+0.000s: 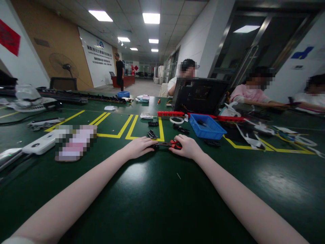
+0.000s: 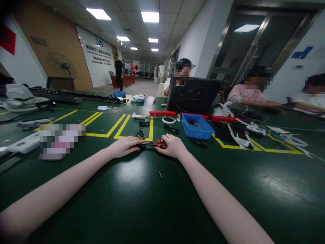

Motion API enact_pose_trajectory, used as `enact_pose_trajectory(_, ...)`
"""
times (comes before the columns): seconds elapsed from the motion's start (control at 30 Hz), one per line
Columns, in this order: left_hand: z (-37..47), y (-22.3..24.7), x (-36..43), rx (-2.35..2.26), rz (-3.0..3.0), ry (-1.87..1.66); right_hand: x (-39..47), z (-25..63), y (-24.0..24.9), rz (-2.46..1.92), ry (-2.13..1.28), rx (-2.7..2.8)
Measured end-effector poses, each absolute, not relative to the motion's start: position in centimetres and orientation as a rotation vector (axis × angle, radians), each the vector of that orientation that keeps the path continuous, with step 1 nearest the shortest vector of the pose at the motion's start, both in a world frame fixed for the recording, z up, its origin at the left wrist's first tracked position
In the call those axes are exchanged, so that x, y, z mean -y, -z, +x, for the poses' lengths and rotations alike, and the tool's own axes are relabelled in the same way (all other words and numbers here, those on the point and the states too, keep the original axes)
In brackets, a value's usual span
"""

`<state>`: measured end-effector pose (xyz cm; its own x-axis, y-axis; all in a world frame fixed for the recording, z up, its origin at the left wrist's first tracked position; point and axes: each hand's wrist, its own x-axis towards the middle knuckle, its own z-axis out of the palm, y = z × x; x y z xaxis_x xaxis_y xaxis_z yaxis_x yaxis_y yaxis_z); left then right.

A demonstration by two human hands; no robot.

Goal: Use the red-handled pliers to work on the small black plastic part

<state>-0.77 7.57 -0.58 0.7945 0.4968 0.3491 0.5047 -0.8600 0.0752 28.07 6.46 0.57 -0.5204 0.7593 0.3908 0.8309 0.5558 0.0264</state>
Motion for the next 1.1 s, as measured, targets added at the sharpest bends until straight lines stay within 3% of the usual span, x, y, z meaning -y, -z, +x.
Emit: enact_pose_trajectory(1.1, -0.32, 0.60, -7.22, 0.926, -2.913, 0.549, -6.60, 28.18, -0.75, -1.320, 0.155, 2.492)
